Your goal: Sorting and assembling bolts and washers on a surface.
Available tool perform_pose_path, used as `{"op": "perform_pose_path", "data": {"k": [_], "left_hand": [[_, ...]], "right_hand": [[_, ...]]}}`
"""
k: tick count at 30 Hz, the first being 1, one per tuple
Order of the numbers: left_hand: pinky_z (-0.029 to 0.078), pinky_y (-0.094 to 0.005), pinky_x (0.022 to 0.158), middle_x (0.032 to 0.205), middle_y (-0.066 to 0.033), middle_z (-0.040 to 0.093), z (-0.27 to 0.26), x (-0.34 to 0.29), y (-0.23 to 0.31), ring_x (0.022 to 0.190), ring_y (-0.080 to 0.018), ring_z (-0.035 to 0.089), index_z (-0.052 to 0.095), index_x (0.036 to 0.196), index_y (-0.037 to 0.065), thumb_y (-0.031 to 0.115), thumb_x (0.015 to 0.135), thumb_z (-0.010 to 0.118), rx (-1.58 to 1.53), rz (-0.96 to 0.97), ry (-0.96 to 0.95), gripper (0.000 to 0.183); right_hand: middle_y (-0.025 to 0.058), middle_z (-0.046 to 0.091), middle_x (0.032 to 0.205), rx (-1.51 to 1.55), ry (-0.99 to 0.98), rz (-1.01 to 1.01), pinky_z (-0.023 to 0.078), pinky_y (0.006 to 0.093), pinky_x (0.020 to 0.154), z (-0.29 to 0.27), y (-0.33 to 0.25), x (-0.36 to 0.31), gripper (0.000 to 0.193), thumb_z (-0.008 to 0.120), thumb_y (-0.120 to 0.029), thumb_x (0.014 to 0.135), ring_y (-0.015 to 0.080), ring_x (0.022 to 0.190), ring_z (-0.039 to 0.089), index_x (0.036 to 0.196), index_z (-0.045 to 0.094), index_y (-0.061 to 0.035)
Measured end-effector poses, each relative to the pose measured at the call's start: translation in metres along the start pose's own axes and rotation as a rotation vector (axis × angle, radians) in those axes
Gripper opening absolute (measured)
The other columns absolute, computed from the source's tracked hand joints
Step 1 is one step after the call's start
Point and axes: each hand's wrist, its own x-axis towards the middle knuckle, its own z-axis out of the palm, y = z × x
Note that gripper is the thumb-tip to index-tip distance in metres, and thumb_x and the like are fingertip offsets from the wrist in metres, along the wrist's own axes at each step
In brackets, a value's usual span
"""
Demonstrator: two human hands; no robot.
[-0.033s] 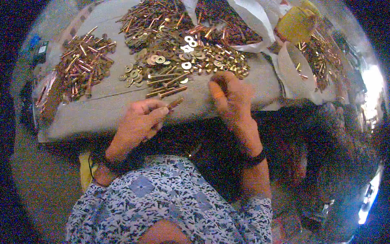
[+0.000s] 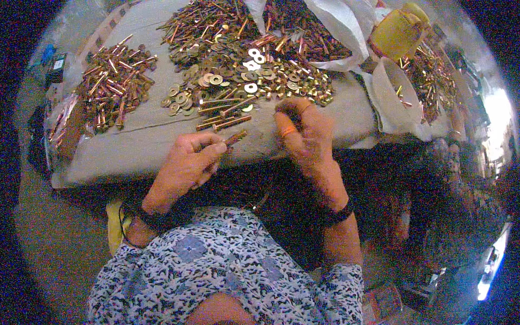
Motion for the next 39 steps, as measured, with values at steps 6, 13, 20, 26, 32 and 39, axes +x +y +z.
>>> {"op": "perform_pose_path", "data": {"k": [6, 13, 20, 26, 32, 39], "left_hand": [[0.031, -0.0193, 0.036, 0.054, 0.0021, 0.048, 0.001, 0.000, 0.000, 0.041, -0.0037, 0.041, 0.056, 0.079, 0.003, 0.021, 0.085, 0.051, 0.008, 0.059, -0.007, 0.020], [0.032, -0.0202, 0.038, 0.054, 0.0023, 0.048, 0.000, -0.003, -0.003, 0.044, -0.0039, 0.042, 0.056, 0.075, 0.003, 0.021, 0.085, 0.052, -0.015, 0.060, 0.004, 0.020], [0.035, -0.0232, 0.044, 0.054, 0.0016, 0.048, 0.002, 0.002, -0.011, 0.049, -0.0052, 0.044, 0.056, 0.071, 0.001, 0.020, 0.084, 0.052, 0.120, 0.126, 0.022, 0.023], [0.033, -0.0221, 0.041, 0.054, 0.0025, 0.047, 0.002, 0.000, -0.009, 0.047, -0.0044, 0.042, 0.058, 0.072, 0.002, 0.020, 0.084, 0.052, 0.059, 0.071, 0.029, 0.022], [0.031, -0.0213, 0.040, 0.052, 0.0035, 0.046, 0.001, 0.000, -0.007, 0.045, -0.0038, 0.041, 0.056, 0.069, 0.003, 0.020, 0.084, 0.052, 0.084, 0.062, 0.004, 0.022], [0.032, -0.0212, 0.039, 0.052, 0.0036, 0.046, 0.004, 0.002, -0.014, 0.045, -0.0040, 0.041, 0.055, 0.069, 0.003, 0.019, 0.084, 0.052, 0.136, 0.147, -0.003, 0.022]], "right_hand": [[0.0051, 0.058, 0.078, 0.497, -0.091, -0.037, 0.047, 0.0251, 0.058, 0.020, -0.007, -0.017, 0.016, 0.057, -0.005, 0.076, 0.0113, 0.067, 0.056, 0.092, 0.057, -0.0021], [0.0042, 0.058, 0.074, 0.584, -0.185, 0.122, 0.046, 0.0231, 0.058, 0.015, -0.021, -0.020, 0.017, 0.054, 0.000, 0.078, 0.0112, 0.066, 0.056, 0.095, 0.057, -0.0015], [0.0050, 0.059, 0.078, 0.547, -0.162, -0.061, 0.046, 0.0246, 0.061, 0.021, -0.014, -0.023, 0.020, 0.051, 0.002, 0.076, 0.0121, 0.065, 0.056, 0.093, 0.059, -0.0021], [0.0054, 0.060, 0.079, 0.566, -0.204, 0.101, 0.046, 0.0259, 0.064, 0.015, -0.021, -0.026, 0.019, 0.054, 0.001, 0.074, 0.0125, 0.072, 0.057, 0.092, 0.058, -0.0021], [0.0098, 0.061, 0.080, 0.422, -0.178, -0.081, 0.046, 0.0294, 0.065, 0.016, -0.015, -0.023, 0.016, 0.057, -0.003, 0.075, 0.0203, 0.074, 0.060, 0.090, 0.059, -0.0034], [0.0092, 0.062, 0.082, 0.331, -0.174, -0.079, 0.047, 0.0293, 0.065, 0.018, -0.013, -0.025, 0.015, 0.057, -0.004, 0.076, 0.0198, 0.074, 0.060, 0.091, 0.059, -0.0035]]}}
